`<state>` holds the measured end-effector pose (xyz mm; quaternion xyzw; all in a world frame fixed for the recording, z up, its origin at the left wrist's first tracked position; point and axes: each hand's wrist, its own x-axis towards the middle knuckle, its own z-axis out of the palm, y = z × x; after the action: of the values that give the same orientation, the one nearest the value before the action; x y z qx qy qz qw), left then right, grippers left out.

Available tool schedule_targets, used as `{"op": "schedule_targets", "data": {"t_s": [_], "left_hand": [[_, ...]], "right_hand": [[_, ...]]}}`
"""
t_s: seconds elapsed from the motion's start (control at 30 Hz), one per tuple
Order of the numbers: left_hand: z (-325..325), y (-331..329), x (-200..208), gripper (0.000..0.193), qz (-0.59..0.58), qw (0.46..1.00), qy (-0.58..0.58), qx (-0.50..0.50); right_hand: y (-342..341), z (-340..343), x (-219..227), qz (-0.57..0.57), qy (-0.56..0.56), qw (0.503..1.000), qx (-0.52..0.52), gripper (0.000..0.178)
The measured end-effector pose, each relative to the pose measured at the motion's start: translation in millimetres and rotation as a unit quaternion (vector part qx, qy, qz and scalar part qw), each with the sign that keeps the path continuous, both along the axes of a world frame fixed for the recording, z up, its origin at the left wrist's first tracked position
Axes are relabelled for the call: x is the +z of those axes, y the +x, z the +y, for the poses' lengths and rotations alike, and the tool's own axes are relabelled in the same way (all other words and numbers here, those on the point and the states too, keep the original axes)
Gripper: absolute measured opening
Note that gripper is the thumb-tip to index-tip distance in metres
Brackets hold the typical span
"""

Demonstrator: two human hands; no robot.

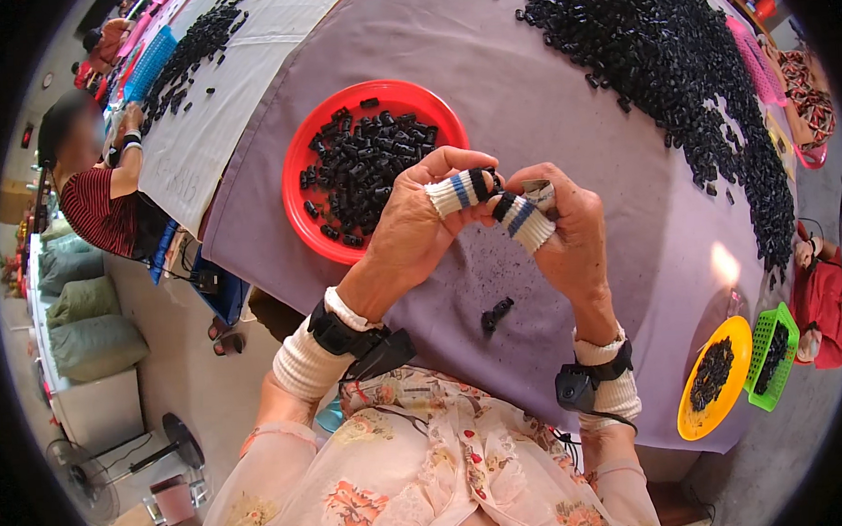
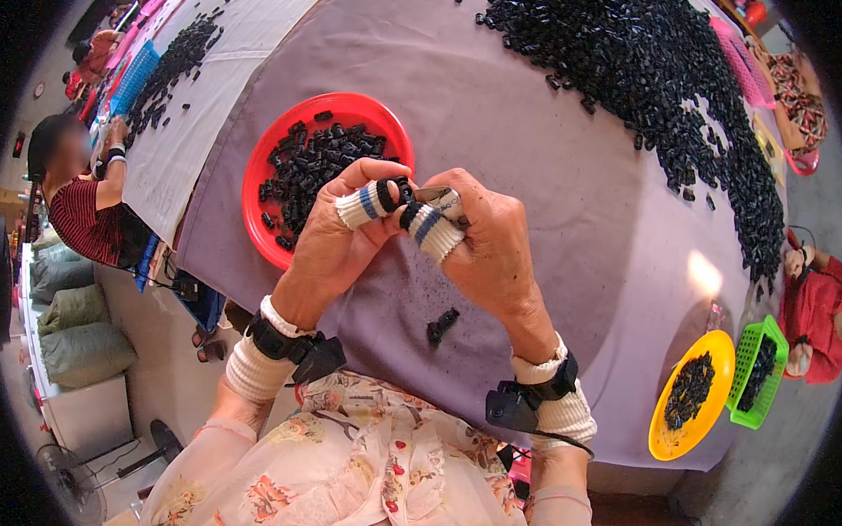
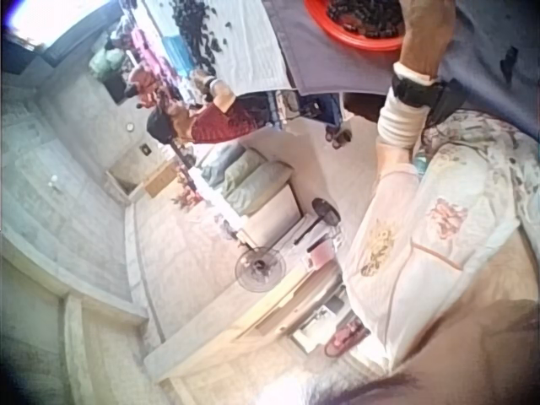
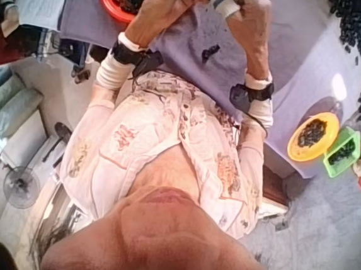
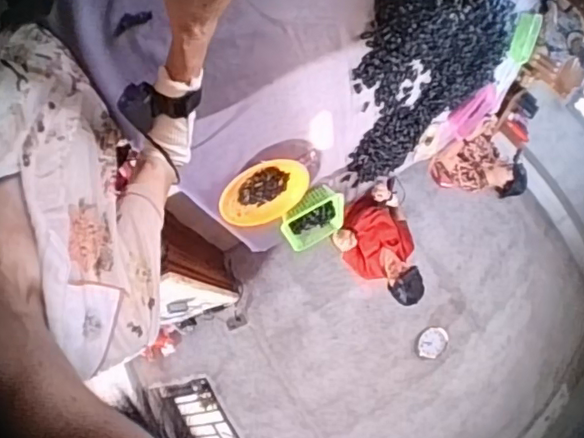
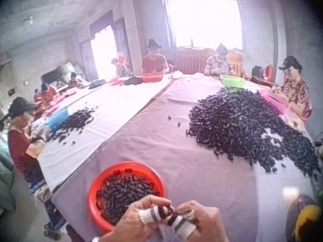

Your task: Assembling small black plastic components by hand in a factory setting.

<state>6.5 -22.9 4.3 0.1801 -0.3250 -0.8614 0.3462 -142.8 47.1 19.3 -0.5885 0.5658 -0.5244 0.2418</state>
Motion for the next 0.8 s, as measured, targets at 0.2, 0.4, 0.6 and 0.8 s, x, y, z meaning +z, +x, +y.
{"op": "schedule_targets", "data": {"t_s": [0.2,0.4,0.6,0.8], "left_hand": [[1.4,0.5,0.6,0.022,-0.025,1.000,0.005,0.008],[4.4,-0.5,3.0,0.025,-0.002,1.000,0.025,-0.007],[5.5,-1.3,0.6,0.020,-0.014,0.999,0.027,0.011],[4.5,-2.7,-0.3,0.020,-0.023,0.999,0.041,0.013]], "right_hand": [[0.9,1.6,-1.5,0.026,-0.010,1.000,-0.005,0.017],[-0.8,1.9,-3.6,0.028,-0.015,0.999,-0.006,0.017],[-2.5,2.2,-5.4,0.020,-0.010,1.000,0.003,0.017],[-2.2,3.8,-3.6,-0.001,0.015,1.000,0.008,0.015]]}}
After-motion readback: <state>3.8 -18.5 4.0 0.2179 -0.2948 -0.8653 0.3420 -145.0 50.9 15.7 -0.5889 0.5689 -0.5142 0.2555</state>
